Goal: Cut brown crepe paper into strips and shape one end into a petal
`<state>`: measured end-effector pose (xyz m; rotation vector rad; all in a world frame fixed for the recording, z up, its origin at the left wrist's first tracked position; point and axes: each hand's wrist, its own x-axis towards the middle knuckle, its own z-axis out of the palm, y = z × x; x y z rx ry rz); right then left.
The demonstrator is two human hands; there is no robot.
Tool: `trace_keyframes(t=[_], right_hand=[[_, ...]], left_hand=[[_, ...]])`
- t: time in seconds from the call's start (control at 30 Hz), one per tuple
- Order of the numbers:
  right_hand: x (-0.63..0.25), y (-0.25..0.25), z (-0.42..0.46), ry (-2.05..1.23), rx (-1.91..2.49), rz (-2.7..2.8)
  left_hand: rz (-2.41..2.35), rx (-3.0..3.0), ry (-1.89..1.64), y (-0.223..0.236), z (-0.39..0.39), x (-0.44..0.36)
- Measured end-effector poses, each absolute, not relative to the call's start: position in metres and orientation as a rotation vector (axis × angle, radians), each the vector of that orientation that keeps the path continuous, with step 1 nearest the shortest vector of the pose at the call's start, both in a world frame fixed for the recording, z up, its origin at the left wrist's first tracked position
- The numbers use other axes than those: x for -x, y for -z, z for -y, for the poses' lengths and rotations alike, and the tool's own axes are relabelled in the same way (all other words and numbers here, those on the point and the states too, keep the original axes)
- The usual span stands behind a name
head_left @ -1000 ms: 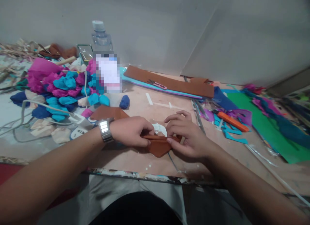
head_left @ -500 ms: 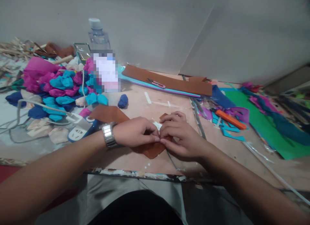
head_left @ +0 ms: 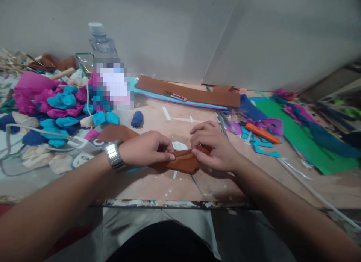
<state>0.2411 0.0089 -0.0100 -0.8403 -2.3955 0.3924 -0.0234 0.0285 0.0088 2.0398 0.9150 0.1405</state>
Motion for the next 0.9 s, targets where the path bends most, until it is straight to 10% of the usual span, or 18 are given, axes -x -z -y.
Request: trace_keyframes(t=[0.9], right_hand=[[-0.26, 0.011, -0.028, -0.232, 1.07, 2.08]], left_hand=[[-1.083, -1.971, -0.533, -0.02, -0.048, 0.042]])
